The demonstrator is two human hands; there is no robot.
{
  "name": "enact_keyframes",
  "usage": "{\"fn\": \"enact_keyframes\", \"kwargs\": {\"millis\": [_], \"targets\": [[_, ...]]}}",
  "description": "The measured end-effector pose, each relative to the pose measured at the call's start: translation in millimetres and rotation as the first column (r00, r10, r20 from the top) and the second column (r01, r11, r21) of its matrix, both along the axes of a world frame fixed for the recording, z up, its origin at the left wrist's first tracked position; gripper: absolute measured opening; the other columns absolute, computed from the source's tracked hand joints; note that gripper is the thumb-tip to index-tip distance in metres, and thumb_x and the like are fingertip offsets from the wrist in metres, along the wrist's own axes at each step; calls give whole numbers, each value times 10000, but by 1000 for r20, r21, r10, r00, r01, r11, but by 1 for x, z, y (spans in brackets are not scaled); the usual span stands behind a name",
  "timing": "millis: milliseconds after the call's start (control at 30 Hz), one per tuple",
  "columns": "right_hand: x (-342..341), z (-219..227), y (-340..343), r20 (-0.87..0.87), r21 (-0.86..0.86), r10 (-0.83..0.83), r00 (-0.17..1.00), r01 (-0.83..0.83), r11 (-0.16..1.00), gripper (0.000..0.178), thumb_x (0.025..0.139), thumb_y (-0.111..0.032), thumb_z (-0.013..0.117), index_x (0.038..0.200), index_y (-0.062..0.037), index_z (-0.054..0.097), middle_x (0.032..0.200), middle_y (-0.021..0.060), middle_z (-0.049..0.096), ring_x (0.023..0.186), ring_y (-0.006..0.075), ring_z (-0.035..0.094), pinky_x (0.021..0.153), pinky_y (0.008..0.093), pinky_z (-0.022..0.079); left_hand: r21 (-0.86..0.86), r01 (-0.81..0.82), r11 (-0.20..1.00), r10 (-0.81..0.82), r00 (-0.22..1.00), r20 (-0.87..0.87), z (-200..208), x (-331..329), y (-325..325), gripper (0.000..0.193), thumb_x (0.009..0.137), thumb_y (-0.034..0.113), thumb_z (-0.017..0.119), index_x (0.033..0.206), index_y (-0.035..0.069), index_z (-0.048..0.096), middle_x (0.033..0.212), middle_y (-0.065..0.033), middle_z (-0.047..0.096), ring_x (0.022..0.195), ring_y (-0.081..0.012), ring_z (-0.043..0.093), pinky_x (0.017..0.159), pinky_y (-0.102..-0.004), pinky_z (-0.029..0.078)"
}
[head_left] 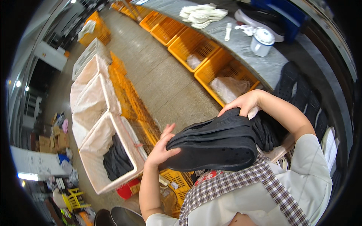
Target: The person picks up pairs of black and white slippers from a metal pot and a bin, inspects them, and places them on a table or into a bin. The person handles the slippers one pair at a time, turning them over to check the soles before stacking them.
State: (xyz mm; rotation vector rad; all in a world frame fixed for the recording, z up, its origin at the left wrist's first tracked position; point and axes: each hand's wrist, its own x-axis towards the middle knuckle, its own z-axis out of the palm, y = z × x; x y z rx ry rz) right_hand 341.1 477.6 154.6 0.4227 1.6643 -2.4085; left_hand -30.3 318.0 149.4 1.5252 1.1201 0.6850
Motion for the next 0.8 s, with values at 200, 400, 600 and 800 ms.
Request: {"fn": "enact_keyframes", "kwargs": {"millis": [200, 400, 600, 800], "targets": [[-65, -47, -2, 15, -233, 190, 982, -181, 955, 658, 831, -153, 699, 1395, -23, 385, 1376, 103, 459, 1240, 187, 448, 1045, 319, 360, -354, -130, 926, 162, 985, 63, -26, 2, -77, 733, 810, 198, 712, 1390, 42, 292, 1466, -160, 293, 1333, -244, 310, 1097, -356, 254], [-126, -53, -4, -113, -223, 358, 927, -374, 900, 567, 915, -261, 590, 1384, -10, 395, 1363, 129, 476, 1234, 216, 470, 1045, 320, 366, -431, -271, 861, 364, 919, 151, -35, 21, -157, 828, 728, 137, 755, 1416, 21, 310, 1348, -109, 446, 1249, -183, 401, 1069, -306, 297], [-182, -71, -23, -46, -251, -220, 974, 202, 947, 519, 950, -479, 452, 1275, -77, 483, 1212, 84, 578, 1032, 198, 587, 852, 349, 487, -456, -758, 467, 877, 463, 127, -20, 62, -256, 837, 664, 58, 745, 1394, 12, 338, 1347, -102, 446, 1230, -193, 434, 1042, -336, 336], [-167, -107, -27, 200, -68, -423, 883, 444, 894, 254, 948, -341, 507, 1089, -137, 559, 993, -8, 610, 851, 109, 582, 680, 265, 456, -147, -849, -507, 815, -528, 238, 36, 60, -412, 903, 726, 45, 742, 1442, 20, 193, 1331, -169, 441, 1170, -284, 483, 1000, -378, 414]]}}
